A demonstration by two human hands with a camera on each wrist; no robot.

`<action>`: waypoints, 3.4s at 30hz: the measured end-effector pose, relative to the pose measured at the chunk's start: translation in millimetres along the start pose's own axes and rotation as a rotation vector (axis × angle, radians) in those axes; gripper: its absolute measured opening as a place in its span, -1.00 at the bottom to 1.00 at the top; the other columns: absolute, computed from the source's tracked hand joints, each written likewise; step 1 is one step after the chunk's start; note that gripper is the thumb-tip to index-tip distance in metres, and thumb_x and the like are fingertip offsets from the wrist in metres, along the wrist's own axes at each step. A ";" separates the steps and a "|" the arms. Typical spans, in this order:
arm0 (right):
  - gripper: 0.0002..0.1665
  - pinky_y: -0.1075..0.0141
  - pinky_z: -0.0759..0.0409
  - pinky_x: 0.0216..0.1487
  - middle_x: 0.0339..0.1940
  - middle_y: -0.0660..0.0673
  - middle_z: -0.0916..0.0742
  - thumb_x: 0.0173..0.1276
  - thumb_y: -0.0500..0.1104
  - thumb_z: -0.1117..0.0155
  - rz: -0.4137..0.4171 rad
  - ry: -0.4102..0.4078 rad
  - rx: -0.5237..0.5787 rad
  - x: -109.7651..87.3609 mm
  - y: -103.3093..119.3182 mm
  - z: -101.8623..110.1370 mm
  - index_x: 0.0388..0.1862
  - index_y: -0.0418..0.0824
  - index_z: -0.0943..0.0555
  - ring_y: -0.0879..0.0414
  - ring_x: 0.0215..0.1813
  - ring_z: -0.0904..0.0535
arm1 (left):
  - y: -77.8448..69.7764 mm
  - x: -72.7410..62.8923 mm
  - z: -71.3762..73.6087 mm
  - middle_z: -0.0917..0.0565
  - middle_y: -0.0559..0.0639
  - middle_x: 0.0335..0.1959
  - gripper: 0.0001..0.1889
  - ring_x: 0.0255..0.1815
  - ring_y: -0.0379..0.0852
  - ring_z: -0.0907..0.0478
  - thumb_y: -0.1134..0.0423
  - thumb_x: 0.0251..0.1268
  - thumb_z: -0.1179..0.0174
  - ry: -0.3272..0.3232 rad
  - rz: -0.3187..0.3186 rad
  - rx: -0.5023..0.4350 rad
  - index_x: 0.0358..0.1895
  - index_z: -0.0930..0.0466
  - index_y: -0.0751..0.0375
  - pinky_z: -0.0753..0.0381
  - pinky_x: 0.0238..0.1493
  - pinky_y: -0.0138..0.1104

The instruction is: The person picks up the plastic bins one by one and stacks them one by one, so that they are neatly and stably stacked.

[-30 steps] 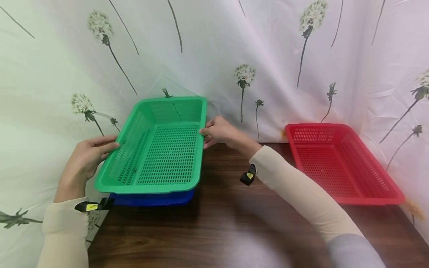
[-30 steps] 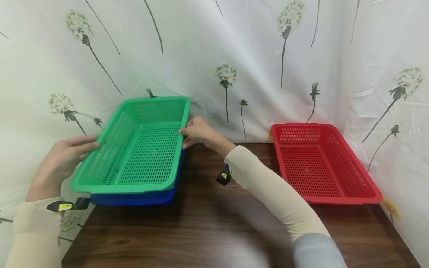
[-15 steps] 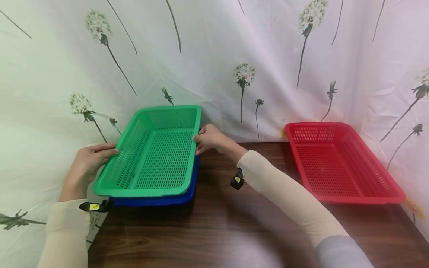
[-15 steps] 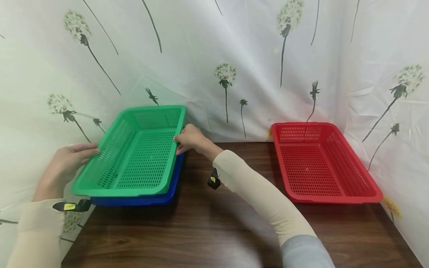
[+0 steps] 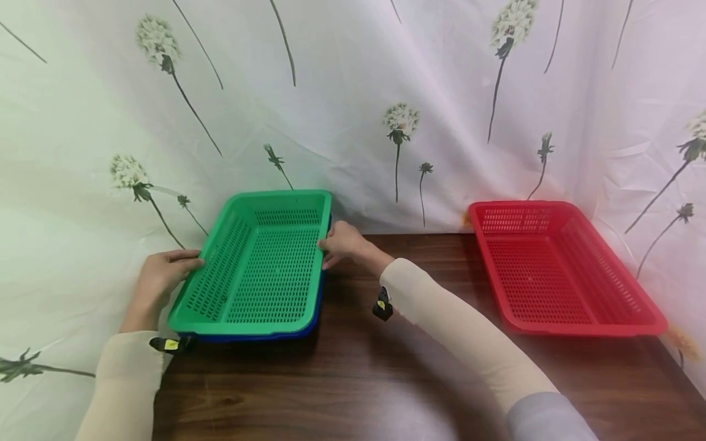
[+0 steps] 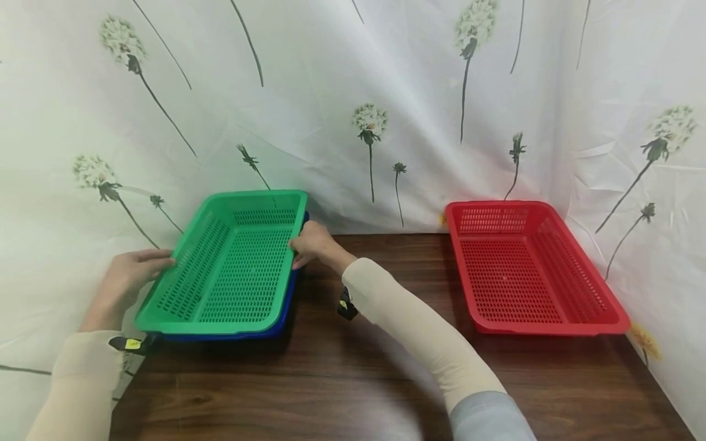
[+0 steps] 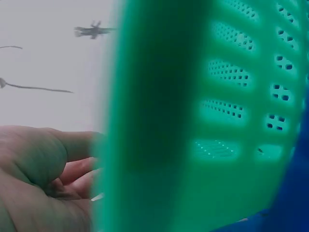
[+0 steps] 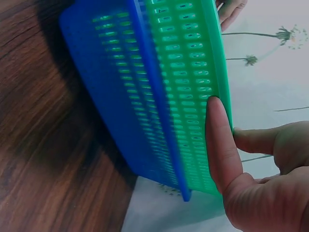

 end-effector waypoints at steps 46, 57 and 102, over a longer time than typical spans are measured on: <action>-0.71 0.07 -0.86 -0.27 -0.25 -0.29 -0.77 0.60 -0.35 -0.11 -0.018 -0.069 -0.118 0.5 -30.8 -18.0 0.20 -0.44 -0.51 -0.05 -0.40 -0.81 | 10.4 -4.0 -24.6 -0.44 0.57 0.46 -0.49 0.38 0.45 -0.50 0.20 0.64 -0.13 0.045 0.003 0.102 0.41 -0.50 0.56 -0.73 0.10 -0.06; -0.66 -0.01 -0.86 -0.14 -0.14 -0.33 -0.69 0.62 -0.29 -0.14 -0.039 -0.051 -0.086 -9.6 -45.3 0.0 0.25 -0.41 -0.40 -0.11 -0.30 -0.81 | 4.0 -9.7 -42.8 -0.56 0.54 0.37 -0.52 0.23 0.35 -0.61 0.19 0.60 -0.22 0.015 -0.025 0.080 0.33 -0.60 0.53 -0.66 -0.16 -0.29; -0.72 -0.06 -0.84 -0.04 0.06 -0.37 -0.64 0.64 -0.25 -0.18 -0.149 -0.060 -0.061 -56.7 -86.6 90.1 0.19 -0.35 -0.41 -0.16 -0.10 -0.80 | -52.4 -26.6 -113.2 -0.70 0.47 0.21 -0.57 -0.06 0.04 -0.82 0.23 0.59 -0.23 0.143 -0.141 -0.059 0.31 -0.64 0.49 -0.84 -0.05 -0.15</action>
Point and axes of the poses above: each hand's wrist, its own x-axis towards the middle knuckle, its own z-axis out of the back of the hand, y = z × x, the point moved 2 cm from there along x, towards the middle knuckle
